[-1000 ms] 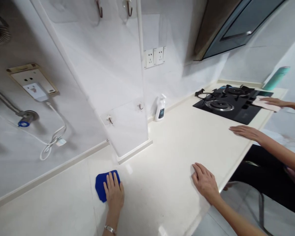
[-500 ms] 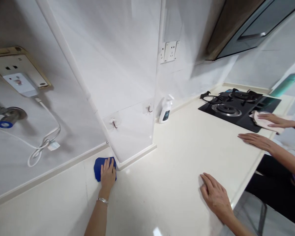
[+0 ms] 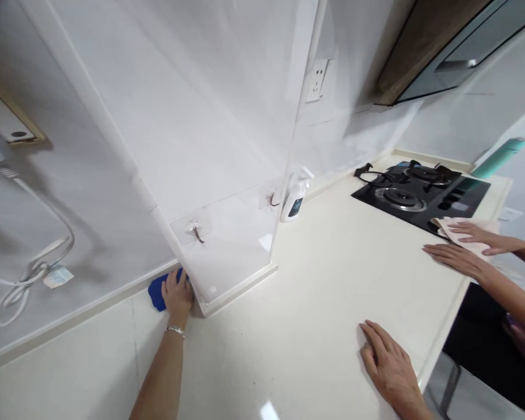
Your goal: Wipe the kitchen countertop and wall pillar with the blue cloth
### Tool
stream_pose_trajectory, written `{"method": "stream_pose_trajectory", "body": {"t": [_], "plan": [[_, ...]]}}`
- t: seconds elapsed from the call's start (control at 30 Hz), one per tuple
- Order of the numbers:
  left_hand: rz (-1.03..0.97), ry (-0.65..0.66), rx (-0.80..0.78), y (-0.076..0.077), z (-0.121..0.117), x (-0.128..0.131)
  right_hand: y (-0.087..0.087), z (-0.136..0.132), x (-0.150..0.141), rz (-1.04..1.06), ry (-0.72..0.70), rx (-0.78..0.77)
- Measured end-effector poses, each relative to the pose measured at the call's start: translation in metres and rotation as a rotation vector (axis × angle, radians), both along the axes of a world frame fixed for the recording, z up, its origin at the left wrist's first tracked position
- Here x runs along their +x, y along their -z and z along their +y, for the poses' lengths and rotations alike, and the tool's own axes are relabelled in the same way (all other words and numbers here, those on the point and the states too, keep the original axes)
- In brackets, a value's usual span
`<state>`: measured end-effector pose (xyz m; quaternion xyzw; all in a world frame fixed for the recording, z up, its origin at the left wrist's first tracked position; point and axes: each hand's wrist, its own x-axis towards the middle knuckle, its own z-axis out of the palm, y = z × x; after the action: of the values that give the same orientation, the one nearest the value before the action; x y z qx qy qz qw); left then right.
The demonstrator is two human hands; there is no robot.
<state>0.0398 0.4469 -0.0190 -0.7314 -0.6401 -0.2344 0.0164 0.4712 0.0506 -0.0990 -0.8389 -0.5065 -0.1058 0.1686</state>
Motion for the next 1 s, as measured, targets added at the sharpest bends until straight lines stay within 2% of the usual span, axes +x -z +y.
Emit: {"method": "stream_pose_trajectory", "body": {"t": [0.2,0.37,0.57,0.77,0.93,1.0], "plan": [[0.005,-0.018,0.005,-0.002,0.003,0.006,-0.005,0.002,-0.002,-0.001,-0.001,0.0],[-0.01,0.003,0.031,-0.001,-0.02,0.005,-0.01,0.006,-0.007,-0.015,-0.005,0.045],[0.058,-0.076,0.048,0.007,-0.078,0.008,-0.024,0.013,-0.014,-0.023,0.009,0.064],[0.179,0.022,0.11,0.01,-0.149,0.021,-0.029,0.016,-0.018,-0.012,0.028,0.084],[0.223,-0.004,0.101,0.01,-0.191,0.04,-0.028,0.018,-0.018,-0.001,0.024,0.116],[0.231,0.036,0.083,0.011,-0.207,0.05,-0.028,0.019,-0.018,-0.001,0.023,0.125]]}}
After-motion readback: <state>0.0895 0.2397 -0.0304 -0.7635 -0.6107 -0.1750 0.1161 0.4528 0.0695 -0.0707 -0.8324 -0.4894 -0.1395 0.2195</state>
